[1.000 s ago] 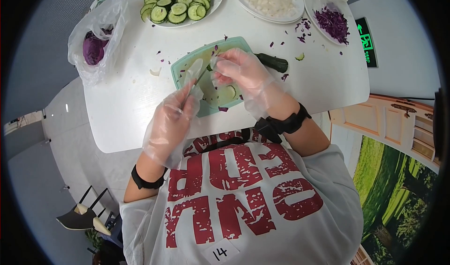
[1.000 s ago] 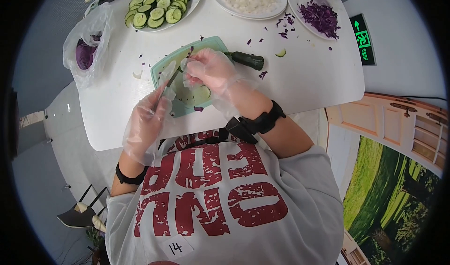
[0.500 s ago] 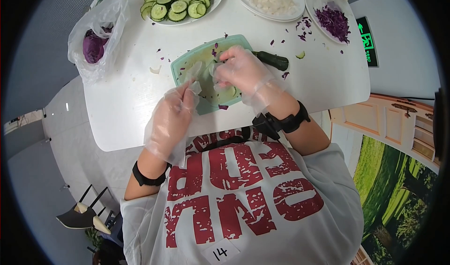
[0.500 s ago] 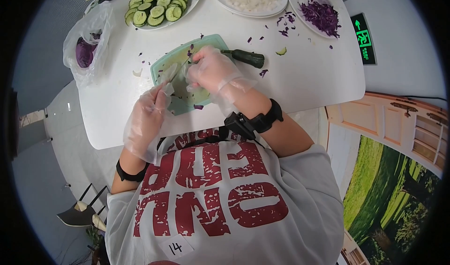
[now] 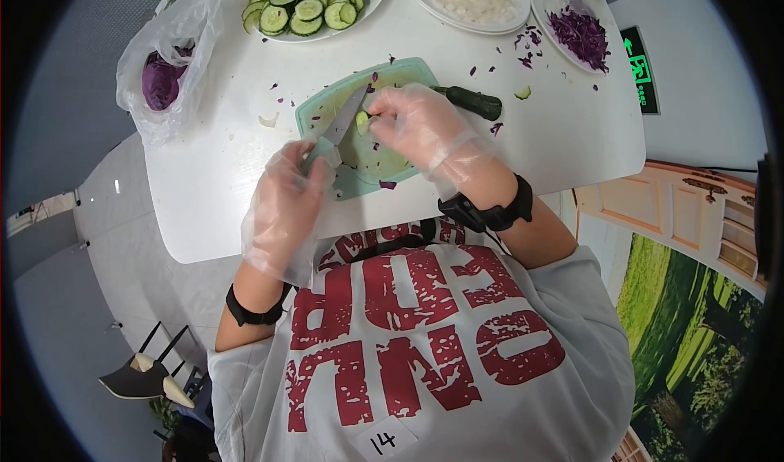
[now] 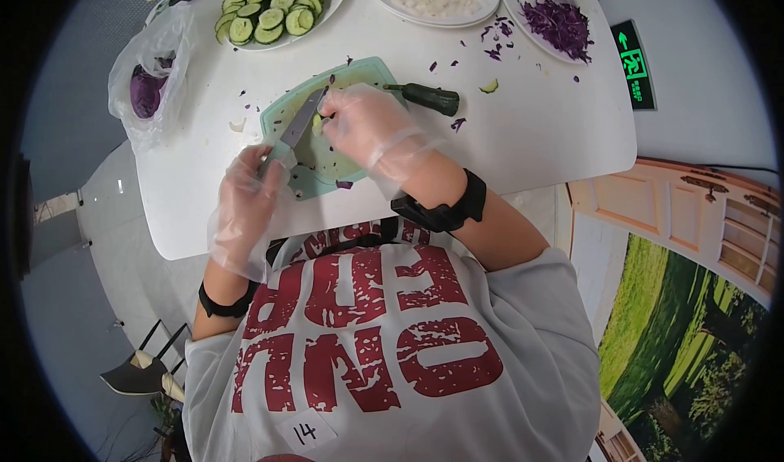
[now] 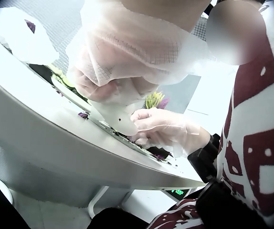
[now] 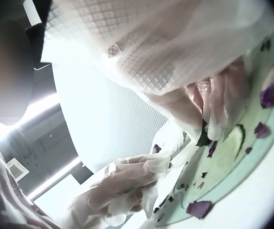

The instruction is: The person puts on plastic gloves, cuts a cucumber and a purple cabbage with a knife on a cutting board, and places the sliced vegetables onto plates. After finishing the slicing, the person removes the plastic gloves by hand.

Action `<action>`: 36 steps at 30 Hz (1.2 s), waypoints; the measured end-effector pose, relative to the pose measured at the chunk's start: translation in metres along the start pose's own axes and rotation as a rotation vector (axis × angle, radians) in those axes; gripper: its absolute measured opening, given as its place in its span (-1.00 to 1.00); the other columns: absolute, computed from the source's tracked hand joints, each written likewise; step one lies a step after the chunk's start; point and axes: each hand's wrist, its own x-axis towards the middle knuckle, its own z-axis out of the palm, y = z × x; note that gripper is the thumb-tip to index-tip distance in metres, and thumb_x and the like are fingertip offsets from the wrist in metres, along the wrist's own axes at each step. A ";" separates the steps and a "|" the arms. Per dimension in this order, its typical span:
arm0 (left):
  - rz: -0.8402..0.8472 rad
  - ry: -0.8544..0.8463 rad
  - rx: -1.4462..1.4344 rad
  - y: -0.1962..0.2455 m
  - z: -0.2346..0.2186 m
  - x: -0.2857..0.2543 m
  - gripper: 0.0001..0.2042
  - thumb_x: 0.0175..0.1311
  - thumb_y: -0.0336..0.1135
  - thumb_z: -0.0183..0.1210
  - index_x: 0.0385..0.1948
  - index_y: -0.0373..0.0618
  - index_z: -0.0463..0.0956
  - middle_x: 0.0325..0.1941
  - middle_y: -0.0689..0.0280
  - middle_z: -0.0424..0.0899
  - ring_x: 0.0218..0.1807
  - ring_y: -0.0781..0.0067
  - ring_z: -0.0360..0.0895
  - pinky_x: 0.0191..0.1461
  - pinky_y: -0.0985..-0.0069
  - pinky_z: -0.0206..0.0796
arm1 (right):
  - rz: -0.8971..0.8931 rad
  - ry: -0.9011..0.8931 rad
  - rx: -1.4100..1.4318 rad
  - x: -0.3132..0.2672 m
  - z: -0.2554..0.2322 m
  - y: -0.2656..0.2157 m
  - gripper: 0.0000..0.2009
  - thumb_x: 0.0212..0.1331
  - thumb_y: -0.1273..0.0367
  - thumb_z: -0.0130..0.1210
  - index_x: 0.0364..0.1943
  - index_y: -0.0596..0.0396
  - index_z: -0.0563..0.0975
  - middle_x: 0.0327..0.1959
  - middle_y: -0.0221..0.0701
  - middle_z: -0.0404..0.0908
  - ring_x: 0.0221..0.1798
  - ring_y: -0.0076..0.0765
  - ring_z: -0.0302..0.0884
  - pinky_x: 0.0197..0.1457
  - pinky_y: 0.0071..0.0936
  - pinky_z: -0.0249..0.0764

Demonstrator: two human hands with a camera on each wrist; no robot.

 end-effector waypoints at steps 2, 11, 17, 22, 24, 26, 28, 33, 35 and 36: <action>-0.005 -0.001 0.024 0.003 -0.003 -0.002 -0.72 0.31 -0.33 0.12 -0.04 -0.32 0.50 -0.18 0.06 0.68 -0.15 0.30 0.62 -0.02 0.44 0.39 | -0.007 -0.011 -0.015 0.001 -0.001 -0.004 -0.80 0.09 0.34 0.21 -0.21 0.07 0.60 -0.36 -0.21 0.62 -0.27 -0.09 0.60 -0.13 -0.31 0.52; 0.021 -0.004 0.090 -0.002 0.001 -0.003 -0.76 0.32 -0.39 0.10 -0.07 -0.33 0.49 -0.23 0.05 0.69 -0.22 0.22 0.66 -0.09 0.43 0.41 | -0.055 -0.008 0.010 0.005 0.001 -0.016 -0.85 0.07 0.41 0.13 -0.27 0.10 0.60 -0.31 -0.10 0.63 -0.24 0.09 0.59 -0.12 -0.13 0.51; 0.029 -0.018 0.081 0.001 0.000 0.000 -0.72 0.29 -0.30 0.11 -0.08 -0.33 0.50 -0.24 -0.15 0.65 -0.14 -0.19 0.59 -0.09 0.19 0.43 | -0.116 -0.012 -0.016 0.008 0.003 -0.018 -0.82 0.05 0.43 0.15 -0.23 0.10 0.59 -0.31 -0.14 0.62 -0.22 0.04 0.59 -0.10 -0.19 0.52; 0.008 -0.034 0.069 0.002 0.000 0.001 -0.72 0.29 -0.31 0.11 -0.09 -0.33 0.52 -0.28 -0.14 0.65 -0.17 -0.18 0.61 -0.11 0.19 0.44 | -0.120 -0.045 -0.099 0.011 0.005 -0.019 -0.82 0.04 0.44 0.17 -0.23 0.10 0.59 -0.31 -0.18 0.62 -0.19 -0.01 0.60 -0.07 -0.24 0.52; 0.026 -0.016 0.095 0.002 0.000 0.001 -0.72 0.29 -0.31 0.11 -0.08 -0.33 0.52 -0.29 -0.15 0.65 -0.17 -0.18 0.61 -0.11 0.19 0.45 | -0.173 0.018 -0.131 0.012 0.011 -0.014 -0.83 0.04 0.43 0.19 -0.25 0.11 0.60 -0.31 -0.17 0.62 -0.20 0.00 0.59 -0.08 -0.22 0.52; 0.026 -0.017 0.073 0.006 -0.001 0.001 -0.71 0.29 -0.31 0.11 -0.07 -0.34 0.52 -0.28 -0.16 0.65 -0.17 -0.17 0.61 -0.11 0.19 0.45 | -0.186 0.033 -0.149 0.013 0.015 -0.012 -0.83 0.04 0.42 0.19 -0.26 0.11 0.60 -0.33 -0.17 0.62 -0.21 0.00 0.59 -0.09 -0.21 0.52; 0.013 -0.029 0.080 0.002 0.000 0.001 -0.71 0.31 -0.33 0.11 -0.05 -0.35 0.51 -0.29 -0.09 0.66 -0.23 -0.02 0.62 -0.12 0.29 0.43 | -0.199 0.047 -0.167 0.014 0.015 -0.012 -0.83 0.03 0.41 0.20 -0.26 0.12 0.60 -0.34 -0.18 0.62 -0.22 0.00 0.58 -0.10 -0.20 0.52; -0.006 0.008 0.100 0.000 -0.001 -0.003 -0.74 0.35 -0.35 0.08 -0.04 -0.32 0.49 -0.33 -0.03 0.65 -0.31 0.12 0.63 -0.15 0.39 0.40 | -0.164 -0.002 -0.131 0.014 0.006 -0.019 -0.84 0.04 0.37 0.20 -0.30 0.11 0.59 -0.39 -0.20 0.60 -0.21 -0.01 0.58 -0.08 -0.18 0.51; 0.076 0.052 0.104 0.002 -0.002 -0.006 -0.78 0.36 -0.37 0.06 -0.06 -0.29 0.48 -0.40 -0.02 0.62 -0.37 0.09 0.59 -0.20 0.34 0.38 | -0.162 -0.001 -0.126 0.015 0.003 -0.021 -0.84 0.04 0.37 0.20 -0.30 0.11 0.59 -0.40 -0.20 0.60 -0.21 -0.02 0.57 -0.08 -0.18 0.51; 0.075 0.052 0.104 0.003 -0.003 -0.008 -0.78 0.36 -0.37 0.06 -0.06 -0.29 0.48 -0.40 -0.02 0.62 -0.37 0.09 0.59 -0.20 0.34 0.38 | -0.160 0.001 -0.120 0.014 0.003 -0.022 -0.84 0.04 0.37 0.20 -0.31 0.11 0.59 -0.40 -0.20 0.60 -0.21 -0.02 0.57 -0.08 -0.18 0.50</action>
